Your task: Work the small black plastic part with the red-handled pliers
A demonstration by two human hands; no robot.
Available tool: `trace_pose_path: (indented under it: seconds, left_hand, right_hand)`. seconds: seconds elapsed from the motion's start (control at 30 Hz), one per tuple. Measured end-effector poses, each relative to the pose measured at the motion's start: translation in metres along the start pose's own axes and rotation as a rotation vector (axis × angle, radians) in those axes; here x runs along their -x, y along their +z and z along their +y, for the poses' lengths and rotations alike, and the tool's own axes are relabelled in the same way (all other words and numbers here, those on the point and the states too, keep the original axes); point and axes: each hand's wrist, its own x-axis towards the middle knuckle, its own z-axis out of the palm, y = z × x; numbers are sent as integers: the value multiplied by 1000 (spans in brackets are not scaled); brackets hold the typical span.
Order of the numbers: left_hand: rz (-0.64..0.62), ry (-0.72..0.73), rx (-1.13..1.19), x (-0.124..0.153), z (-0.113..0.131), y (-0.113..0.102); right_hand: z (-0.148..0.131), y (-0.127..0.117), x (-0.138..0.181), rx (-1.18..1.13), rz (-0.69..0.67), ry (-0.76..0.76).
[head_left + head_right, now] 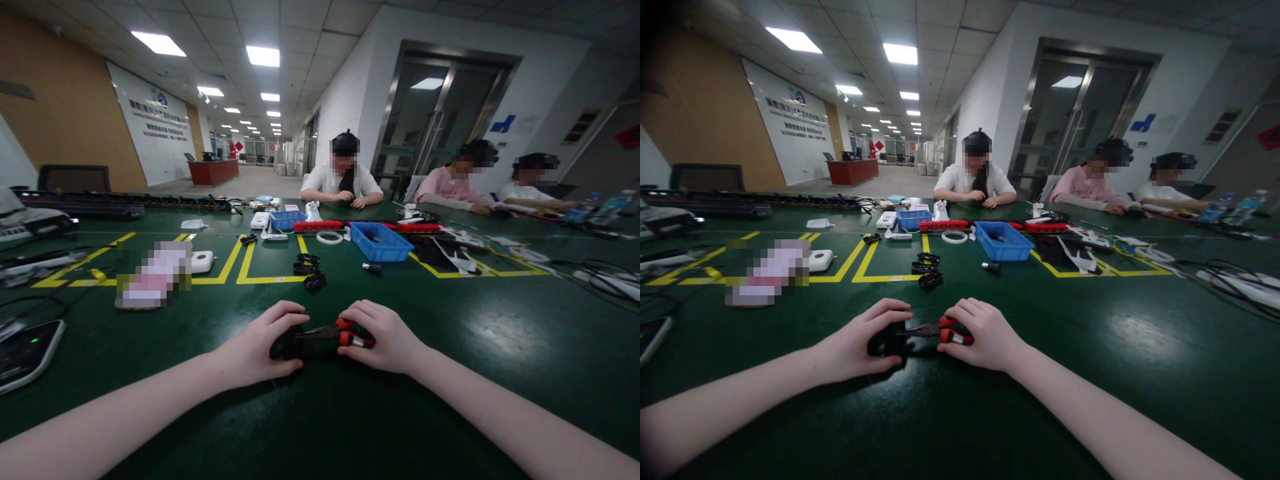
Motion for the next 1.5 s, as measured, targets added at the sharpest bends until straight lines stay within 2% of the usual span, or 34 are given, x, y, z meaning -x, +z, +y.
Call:
trace_pose_path:
  seconds: [0.33,0.7,0.97,1.2,1.5]
  left_hand:
    - [-44,-47,61,-2,4,-5]
    - [-116,-21,75,-4,-3,-3]
    - [-108,-123,-44,-3,1,-3]
    - [-132,-133,-125,-6,-3,0]
    - [-159,-122,-90,-7,-3,-2]
  right_hand:
    - [0,0,-1,-28,17,27]
    - [-1,0,-1,-54,30,22]
    - [-3,2,-1,-19,0,-11]
    - [-5,4,-1,5,-2,-45]
    - [-6,2,-1,10,27,-23]
